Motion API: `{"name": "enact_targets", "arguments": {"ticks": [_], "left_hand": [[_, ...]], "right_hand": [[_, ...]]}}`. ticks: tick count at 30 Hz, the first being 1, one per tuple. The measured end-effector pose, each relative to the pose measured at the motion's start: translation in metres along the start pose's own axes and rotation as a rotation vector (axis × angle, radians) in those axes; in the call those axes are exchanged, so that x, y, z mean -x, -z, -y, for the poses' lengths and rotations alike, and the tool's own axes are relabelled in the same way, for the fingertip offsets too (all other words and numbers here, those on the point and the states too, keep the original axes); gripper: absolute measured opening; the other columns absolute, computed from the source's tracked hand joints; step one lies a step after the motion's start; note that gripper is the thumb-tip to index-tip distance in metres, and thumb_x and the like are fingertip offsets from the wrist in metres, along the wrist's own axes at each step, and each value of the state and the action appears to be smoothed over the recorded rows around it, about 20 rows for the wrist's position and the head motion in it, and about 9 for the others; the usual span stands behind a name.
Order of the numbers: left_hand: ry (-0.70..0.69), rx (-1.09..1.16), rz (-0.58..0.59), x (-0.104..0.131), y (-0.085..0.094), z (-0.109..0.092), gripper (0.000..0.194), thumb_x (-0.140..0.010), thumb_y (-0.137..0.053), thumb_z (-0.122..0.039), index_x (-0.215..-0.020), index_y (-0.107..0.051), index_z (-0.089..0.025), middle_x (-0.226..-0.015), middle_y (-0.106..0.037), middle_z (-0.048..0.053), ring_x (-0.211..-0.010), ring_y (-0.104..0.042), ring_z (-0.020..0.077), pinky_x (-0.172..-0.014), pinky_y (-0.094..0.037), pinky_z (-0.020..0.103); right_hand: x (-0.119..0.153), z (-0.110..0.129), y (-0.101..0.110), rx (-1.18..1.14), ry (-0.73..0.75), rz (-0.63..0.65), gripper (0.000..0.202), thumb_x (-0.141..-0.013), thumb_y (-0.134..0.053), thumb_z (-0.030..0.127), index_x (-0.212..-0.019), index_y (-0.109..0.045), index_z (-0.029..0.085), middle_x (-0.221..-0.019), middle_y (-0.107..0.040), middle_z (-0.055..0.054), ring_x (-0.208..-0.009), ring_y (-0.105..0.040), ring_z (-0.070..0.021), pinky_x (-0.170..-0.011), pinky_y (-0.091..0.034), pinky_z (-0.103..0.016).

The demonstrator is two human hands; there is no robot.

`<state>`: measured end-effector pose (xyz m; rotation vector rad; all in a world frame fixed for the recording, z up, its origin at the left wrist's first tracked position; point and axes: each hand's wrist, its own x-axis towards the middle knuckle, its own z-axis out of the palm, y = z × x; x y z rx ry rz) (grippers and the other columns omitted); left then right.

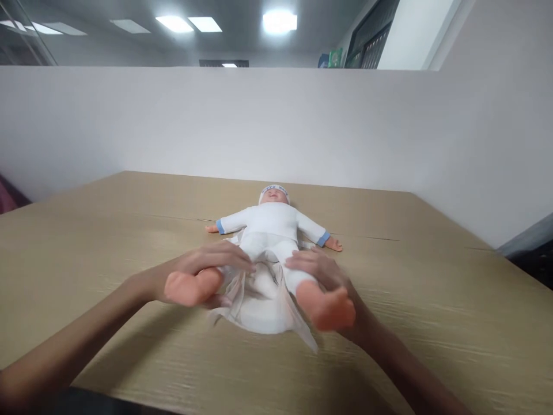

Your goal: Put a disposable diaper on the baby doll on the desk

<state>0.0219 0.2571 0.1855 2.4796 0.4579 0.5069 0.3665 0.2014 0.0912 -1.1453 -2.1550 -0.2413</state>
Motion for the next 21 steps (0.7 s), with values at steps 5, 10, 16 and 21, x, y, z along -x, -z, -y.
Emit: {"name": "enact_targets", "arguments": {"ticks": [5,10,16,21], "left_hand": [[-0.073,-0.028,0.101,0.033,-0.010,0.033,0.052,-0.095,-0.074,-0.024,-0.146,-0.067,-0.031,-0.146,-0.071,0.011,-0.141,-0.063,0.0329,-0.122,-0.050,0.052],[-0.033,-0.076,0.175,0.041,-0.025,0.034,0.072,-0.093,-0.059,0.000,-0.157,-0.058,-0.033,-0.159,-0.064,0.009,-0.156,-0.050,0.0298,-0.130,-0.045,0.053],[0.061,-0.050,0.268,0.038,-0.021,0.020,0.082,-0.088,-0.053,0.008,-0.159,-0.055,-0.032,-0.166,-0.056,0.007,-0.161,-0.043,0.0263,-0.132,-0.043,0.048],[0.157,-0.019,0.247,0.030,-0.020,0.006,0.065,-0.091,-0.068,-0.008,-0.151,-0.061,-0.031,-0.155,-0.064,0.006,-0.152,-0.052,0.0306,-0.126,-0.048,0.045]], "right_hand": [[0.022,-0.014,-0.006,-0.155,0.289,0.085,0.030,-0.113,-0.046,0.030,-0.127,-0.073,0.029,-0.138,-0.076,-0.004,-0.143,-0.064,-0.0222,-0.132,-0.039,-0.049],[0.037,-0.019,-0.019,-0.139,0.278,0.145,0.032,-0.113,-0.049,0.024,-0.136,-0.070,0.029,-0.143,-0.073,-0.005,-0.151,-0.057,-0.0221,-0.135,-0.035,-0.049],[0.034,-0.027,-0.014,-0.196,0.274,0.199,0.041,-0.107,-0.054,0.013,-0.141,-0.069,0.032,-0.141,-0.075,-0.003,-0.147,-0.061,-0.0195,-0.134,-0.036,-0.045],[0.021,-0.010,0.014,-0.220,0.142,0.423,0.043,-0.109,-0.055,0.027,-0.151,-0.061,0.034,-0.150,-0.070,-0.005,-0.148,-0.060,-0.0251,-0.133,-0.038,-0.054]]}}
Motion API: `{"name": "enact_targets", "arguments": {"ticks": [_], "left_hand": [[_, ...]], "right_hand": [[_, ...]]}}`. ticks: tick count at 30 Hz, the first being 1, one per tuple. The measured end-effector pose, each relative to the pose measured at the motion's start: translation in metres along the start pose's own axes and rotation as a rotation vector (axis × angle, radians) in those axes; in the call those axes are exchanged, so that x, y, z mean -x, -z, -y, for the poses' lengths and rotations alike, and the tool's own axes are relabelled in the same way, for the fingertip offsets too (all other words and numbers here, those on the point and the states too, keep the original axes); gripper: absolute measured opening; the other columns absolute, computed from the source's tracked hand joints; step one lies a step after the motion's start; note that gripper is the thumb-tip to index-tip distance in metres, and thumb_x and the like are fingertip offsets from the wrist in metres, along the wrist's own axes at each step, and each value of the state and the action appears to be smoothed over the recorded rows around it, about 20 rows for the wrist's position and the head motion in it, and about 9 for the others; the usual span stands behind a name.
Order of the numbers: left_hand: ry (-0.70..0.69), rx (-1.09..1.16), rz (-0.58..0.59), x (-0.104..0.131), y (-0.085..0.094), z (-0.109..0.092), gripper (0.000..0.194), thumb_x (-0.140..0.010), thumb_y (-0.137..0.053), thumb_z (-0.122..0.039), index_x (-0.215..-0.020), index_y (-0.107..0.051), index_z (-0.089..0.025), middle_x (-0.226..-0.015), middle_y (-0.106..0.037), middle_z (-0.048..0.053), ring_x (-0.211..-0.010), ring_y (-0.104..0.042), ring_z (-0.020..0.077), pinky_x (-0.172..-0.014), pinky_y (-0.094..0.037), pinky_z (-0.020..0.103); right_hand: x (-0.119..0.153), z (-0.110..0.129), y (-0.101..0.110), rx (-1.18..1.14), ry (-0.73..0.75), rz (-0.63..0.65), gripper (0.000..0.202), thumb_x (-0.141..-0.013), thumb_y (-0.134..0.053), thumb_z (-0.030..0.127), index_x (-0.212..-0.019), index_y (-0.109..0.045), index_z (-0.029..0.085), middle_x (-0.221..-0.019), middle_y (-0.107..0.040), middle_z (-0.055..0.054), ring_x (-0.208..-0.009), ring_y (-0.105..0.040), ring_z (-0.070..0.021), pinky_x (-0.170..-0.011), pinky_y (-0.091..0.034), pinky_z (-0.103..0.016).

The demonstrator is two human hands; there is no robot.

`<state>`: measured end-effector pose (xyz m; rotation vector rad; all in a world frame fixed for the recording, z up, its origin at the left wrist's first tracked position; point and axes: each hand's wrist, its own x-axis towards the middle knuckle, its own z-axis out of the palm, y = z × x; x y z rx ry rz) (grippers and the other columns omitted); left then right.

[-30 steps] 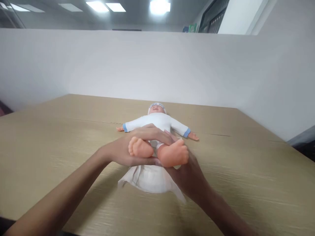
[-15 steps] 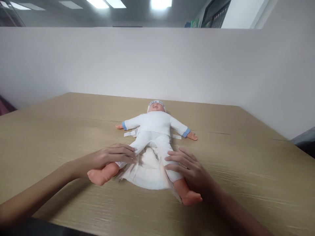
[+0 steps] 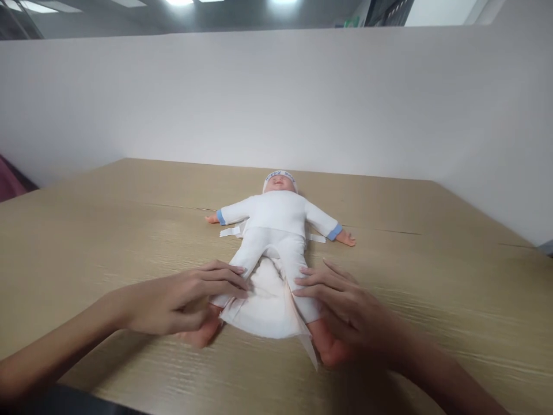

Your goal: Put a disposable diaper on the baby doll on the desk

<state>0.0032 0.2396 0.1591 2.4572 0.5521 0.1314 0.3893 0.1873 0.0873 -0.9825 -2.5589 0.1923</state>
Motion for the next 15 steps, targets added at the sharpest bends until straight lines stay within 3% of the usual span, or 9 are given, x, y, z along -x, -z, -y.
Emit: {"name": "enact_targets", "arguments": {"ticks": [3,6,11,13,15], "left_hand": [[0.077,-0.053,-0.118,-0.006,-0.015,-0.004,0.064,-0.087,-0.086,-0.034,-0.147,-0.062,-0.029,-0.142,-0.068,0.009,-0.137,-0.057,0.0343,-0.112,-0.054,0.046],[0.108,-0.144,-0.200,-0.012,-0.034,-0.002,0.053,-0.091,-0.082,-0.034,-0.140,-0.062,-0.027,-0.131,-0.070,0.010,-0.126,-0.056,0.0339,-0.104,-0.053,0.046],[0.153,-0.210,-0.262,-0.021,-0.038,-0.002,0.012,-0.101,-0.063,-0.023,-0.112,-0.067,-0.024,-0.114,-0.073,0.006,-0.114,-0.056,0.0310,-0.101,-0.048,0.046],[0.186,-0.185,-0.320,-0.025,-0.031,-0.002,0.013,-0.105,-0.055,-0.026,-0.107,-0.069,-0.023,-0.107,-0.073,0.006,-0.109,-0.059,0.0291,-0.098,-0.048,0.045],[0.218,-0.146,-0.393,-0.030,-0.020,-0.001,0.024,-0.109,-0.048,-0.030,-0.103,-0.070,-0.022,-0.100,-0.072,0.006,-0.102,-0.060,0.0274,-0.093,-0.049,0.043]], "right_hand": [[-0.005,0.031,0.001,0.101,-0.069,-0.034,0.060,-0.100,-0.070,0.053,-0.154,-0.059,0.028,-0.153,-0.066,-0.011,-0.149,-0.058,-0.0358,-0.128,-0.044,-0.060],[-0.010,0.056,-0.014,0.220,-0.094,-0.127,0.078,-0.089,-0.079,0.064,-0.152,-0.061,0.021,-0.151,-0.066,-0.016,-0.146,-0.058,-0.0425,-0.123,-0.048,-0.061],[-0.022,0.060,-0.031,0.336,-0.118,-0.234,0.033,-0.102,-0.055,0.019,-0.131,-0.070,0.022,-0.128,-0.076,-0.013,-0.129,-0.068,-0.0340,-0.109,-0.054,-0.051],[-0.029,0.052,-0.027,0.319,-0.160,-0.265,0.032,-0.103,-0.047,0.013,-0.121,-0.072,0.022,-0.114,-0.077,-0.011,-0.111,-0.073,-0.0313,-0.093,-0.056,-0.046],[-0.038,0.043,-0.017,0.245,-0.235,-0.270,0.026,-0.106,-0.046,0.018,-0.107,-0.071,0.023,-0.098,-0.076,-0.008,-0.092,-0.072,-0.0279,-0.078,-0.053,-0.040]]}}
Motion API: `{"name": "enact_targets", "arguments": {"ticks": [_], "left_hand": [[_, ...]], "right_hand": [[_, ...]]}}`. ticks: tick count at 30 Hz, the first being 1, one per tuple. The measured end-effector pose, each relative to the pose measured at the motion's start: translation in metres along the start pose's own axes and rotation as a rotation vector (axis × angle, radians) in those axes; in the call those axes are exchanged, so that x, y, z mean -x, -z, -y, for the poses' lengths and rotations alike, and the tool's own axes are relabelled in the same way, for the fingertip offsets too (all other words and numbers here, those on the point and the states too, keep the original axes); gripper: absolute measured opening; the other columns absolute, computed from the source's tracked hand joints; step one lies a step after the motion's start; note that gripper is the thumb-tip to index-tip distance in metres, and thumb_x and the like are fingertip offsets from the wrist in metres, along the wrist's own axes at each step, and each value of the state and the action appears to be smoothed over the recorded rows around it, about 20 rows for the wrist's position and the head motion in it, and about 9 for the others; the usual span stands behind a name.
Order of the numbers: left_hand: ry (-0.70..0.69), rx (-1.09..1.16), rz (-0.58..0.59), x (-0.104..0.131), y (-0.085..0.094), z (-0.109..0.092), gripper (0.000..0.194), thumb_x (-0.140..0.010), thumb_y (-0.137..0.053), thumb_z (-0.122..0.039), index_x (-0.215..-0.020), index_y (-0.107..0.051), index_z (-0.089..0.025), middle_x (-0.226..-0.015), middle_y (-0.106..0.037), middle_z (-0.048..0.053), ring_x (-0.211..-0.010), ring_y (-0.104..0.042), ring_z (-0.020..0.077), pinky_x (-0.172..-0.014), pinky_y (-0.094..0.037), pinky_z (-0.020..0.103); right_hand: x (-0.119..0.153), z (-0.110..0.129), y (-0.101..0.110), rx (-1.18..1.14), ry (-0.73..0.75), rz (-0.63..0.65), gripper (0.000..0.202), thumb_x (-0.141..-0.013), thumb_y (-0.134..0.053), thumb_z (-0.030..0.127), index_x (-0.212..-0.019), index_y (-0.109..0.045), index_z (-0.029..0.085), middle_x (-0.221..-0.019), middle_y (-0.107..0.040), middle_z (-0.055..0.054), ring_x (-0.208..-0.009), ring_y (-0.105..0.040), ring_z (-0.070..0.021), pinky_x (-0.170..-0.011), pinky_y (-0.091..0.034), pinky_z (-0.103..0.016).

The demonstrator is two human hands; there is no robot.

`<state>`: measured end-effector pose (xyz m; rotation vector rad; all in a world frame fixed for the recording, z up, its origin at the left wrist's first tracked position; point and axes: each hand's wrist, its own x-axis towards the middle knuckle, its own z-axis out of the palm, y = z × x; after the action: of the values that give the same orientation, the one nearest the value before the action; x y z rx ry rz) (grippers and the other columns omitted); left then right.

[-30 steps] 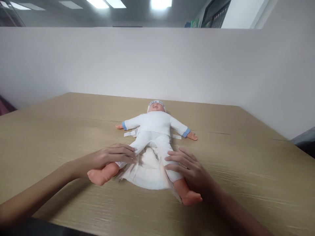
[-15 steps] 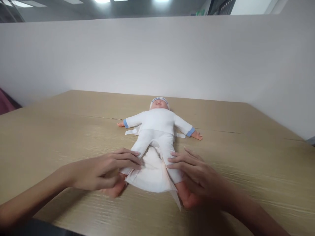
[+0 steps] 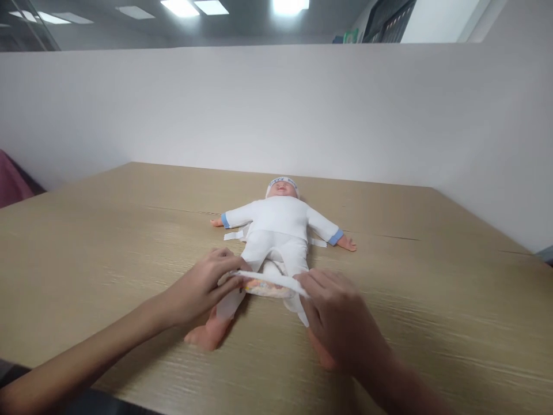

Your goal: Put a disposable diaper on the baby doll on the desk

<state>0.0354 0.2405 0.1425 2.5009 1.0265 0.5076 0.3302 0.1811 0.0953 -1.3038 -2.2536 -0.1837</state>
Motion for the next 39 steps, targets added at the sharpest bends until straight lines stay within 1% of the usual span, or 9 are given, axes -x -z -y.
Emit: {"name": "enact_targets", "arguments": {"ticks": [6,9,15,20,25,29,32,35,39], "left_hand": [[-0.013,0.103,-0.176,-0.054,0.017,0.017,0.030,-0.110,-0.046,-0.041,-0.107,-0.070,-0.023,-0.122,-0.073,0.007,-0.116,-0.060,0.0288,-0.105,-0.045,0.045],[0.046,0.096,-0.215,-0.087,0.019,0.031,0.037,-0.109,-0.045,-0.048,-0.089,-0.063,-0.022,-0.108,-0.070,0.007,-0.109,-0.060,0.0281,-0.100,-0.044,0.041],[0.205,0.350,-0.197,-0.138,0.014,0.053,0.041,-0.104,-0.051,-0.057,-0.085,-0.055,-0.021,-0.080,-0.055,-0.001,-0.079,-0.050,0.0190,-0.076,-0.037,0.031],[0.203,0.514,-0.129,-0.156,0.006,0.072,0.051,-0.100,-0.056,-0.067,-0.077,-0.045,-0.022,-0.075,-0.041,-0.003,-0.070,-0.036,0.0151,-0.064,-0.028,0.030],[0.214,0.555,-0.095,-0.156,0.007,0.082,0.059,-0.095,-0.059,-0.075,-0.075,-0.042,-0.022,-0.074,-0.040,-0.003,-0.067,-0.032,0.0145,-0.062,-0.026,0.031],[0.265,0.538,-0.028,-0.154,0.014,0.080,0.062,-0.094,-0.057,-0.079,-0.075,-0.041,-0.022,-0.075,-0.041,-0.003,-0.069,-0.034,0.0148,-0.066,-0.027,0.032],[0.310,0.510,-0.028,-0.153,0.017,0.076,0.060,-0.092,-0.057,-0.078,-0.075,-0.044,-0.022,-0.077,-0.045,-0.001,-0.071,-0.039,0.0160,-0.068,-0.029,0.032],[0.311,0.529,-0.025,-0.153,0.016,0.075,0.060,-0.091,-0.057,-0.078,-0.075,-0.043,-0.022,-0.075,-0.044,-0.002,-0.069,-0.037,0.0155,-0.067,-0.029,0.032],[0.298,0.559,-0.037,-0.154,0.012,0.081,0.064,-0.090,-0.056,-0.082,-0.073,-0.039,-0.023,-0.073,-0.040,-0.003,-0.067,-0.034,0.0145,-0.066,-0.029,0.032]], "right_hand": [[-0.051,-0.022,0.007,-0.075,-0.141,-0.109,0.029,-0.111,-0.046,0.035,-0.100,-0.069,0.022,-0.101,-0.072,-0.009,-0.095,-0.067,-0.0279,-0.085,-0.050,-0.040],[-0.076,-0.035,-0.001,-0.077,-0.216,-0.113,0.032,-0.110,-0.044,0.038,-0.100,-0.071,0.022,-0.110,-0.073,-0.011,-0.102,-0.068,-0.0291,-0.088,-0.051,-0.040],[-0.117,-0.075,-0.018,-0.403,-0.457,0.062,0.042,-0.106,-0.052,0.055,-0.096,-0.075,0.021,-0.093,-0.079,-0.007,-0.087,-0.069,-0.0258,-0.081,-0.054,-0.034],[-0.129,-0.105,-0.029,-0.969,-0.601,0.273,0.052,-0.095,-0.069,0.066,-0.113,-0.079,0.018,-0.111,-0.082,-0.012,-0.093,-0.073,-0.0264,-0.081,-0.058,-0.034],[-0.124,-0.132,-0.030,-0.715,-0.503,0.259,0.048,-0.097,-0.066,0.064,-0.100,-0.078,0.018,-0.094,-0.080,-0.007,-0.080,-0.071,-0.0223,-0.074,-0.054,-0.033],[-0.125,-0.133,-0.023,-0.330,-0.484,-0.131,0.027,-0.100,-0.062,0.043,-0.105,-0.075,0.020,-0.100,-0.080,-0.008,-0.087,-0.073,-0.0241,-0.083,-0.057,-0.039],[-0.127,-0.121,-0.023,-0.360,-0.262,-0.332,0.031,-0.104,-0.059,0.043,-0.122,-0.073,0.023,-0.122,-0.076,-0.012,-0.110,-0.073,-0.0278,-0.097,-0.060,-0.045],[-0.126,-0.106,-0.037,-0.473,-0.075,-0.264,0.043,-0.111,-0.052,0.049,-0.147,-0.064,0.029,-0.149,-0.067,-0.010,-0.140,-0.060,-0.0291,-0.120,-0.050,-0.051],[-0.116,-0.098,-0.070,-0.644,-0.072,-0.092,0.057,-0.115,-0.040,0.055,-0.168,-0.044,0.033,-0.176,-0.041,-0.003,-0.165,-0.033,-0.0258,-0.140,-0.023,-0.051]]}}
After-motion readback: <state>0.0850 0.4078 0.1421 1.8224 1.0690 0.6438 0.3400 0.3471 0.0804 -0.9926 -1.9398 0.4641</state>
